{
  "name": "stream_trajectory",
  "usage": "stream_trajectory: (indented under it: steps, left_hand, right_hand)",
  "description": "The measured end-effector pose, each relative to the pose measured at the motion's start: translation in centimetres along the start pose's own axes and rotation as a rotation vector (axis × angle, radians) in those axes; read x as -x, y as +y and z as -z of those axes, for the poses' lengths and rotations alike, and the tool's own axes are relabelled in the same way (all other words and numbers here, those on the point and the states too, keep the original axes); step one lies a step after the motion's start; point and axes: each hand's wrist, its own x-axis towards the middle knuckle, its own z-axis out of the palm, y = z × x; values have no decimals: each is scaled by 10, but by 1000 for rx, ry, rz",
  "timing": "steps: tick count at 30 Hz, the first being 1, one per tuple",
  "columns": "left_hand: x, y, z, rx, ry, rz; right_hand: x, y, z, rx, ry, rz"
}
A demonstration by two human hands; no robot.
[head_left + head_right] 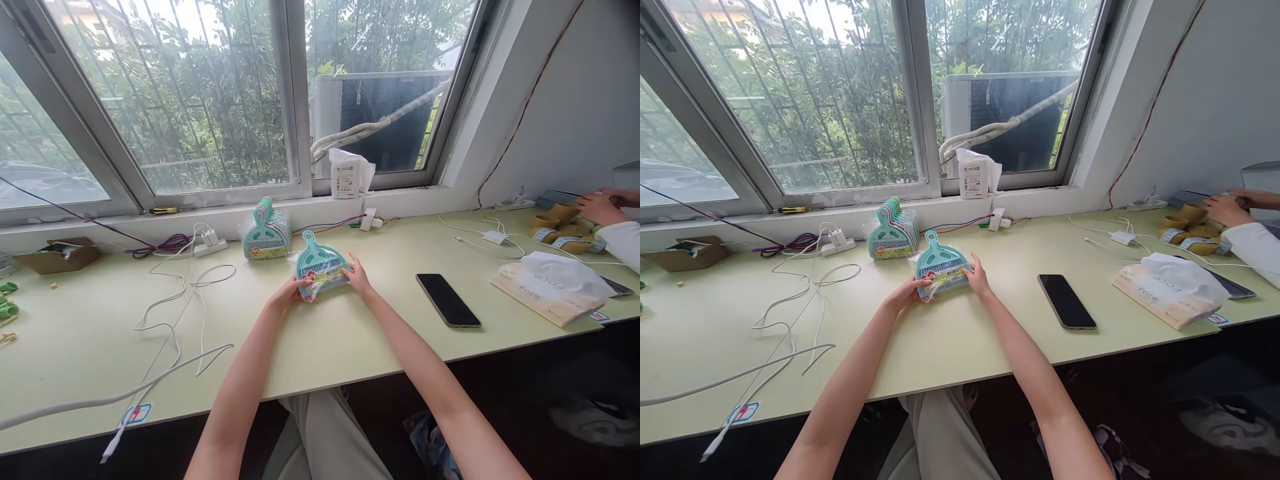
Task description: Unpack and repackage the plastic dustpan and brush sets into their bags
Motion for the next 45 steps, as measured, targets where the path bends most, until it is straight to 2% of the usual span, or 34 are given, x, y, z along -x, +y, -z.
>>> stream_trajectory:
  steps: [3,5,7,10,13,15,20,24,28,31,35,37,40,45]
  left_hand:
    - [-1,1,-3,18,93,-63]
    - [-1,3,-6,1,179,-120]
    - [1,6,-10,-82,210,-176]
    - [4,9,-16,-245,118,-290]
    - [3,6,-21,-320,3,-391]
    - [-1,0,-21,-328,17,-429]
    - [-17,-15,-13,-353,260,-398]
    - [-21,-17,-14,-334,375,-486]
    - [-18,-16,-21,-384,576,-553]
    - [-20,-20,-16,-348,624,-530]
    - [-35,-27,5,-240,588,-346]
    - [-41,-29,16,-298,574,-329]
    - [-42,-29,27,-455,628,-341]
    - [-26,-17,27,-726,749,-314]
  right_hand:
    - [-3,6,0,-85,-73,-53]
    - [-5,9,2,-106,-22,-57]
    - [-7,10,4,-121,70,-76]
    - [-9,12,8,-138,172,-99]
    - [-9,14,11,-157,198,-104]
    - [-10,16,11,-169,201,-108]
    - [-8,14,8,-144,154,-113]
    - [-5,6,5,-127,99,-95]
    - [-1,-3,2,-151,22,-36]
    - [1,-7,1,-134,-11,-36]
    - [2,-8,0,-66,-42,-55]
    - [3,-6,-3,5,-66,-46]
    - [7,-4,-7,154,-85,-15]
    - [13,-3,-13,317,-110,78]
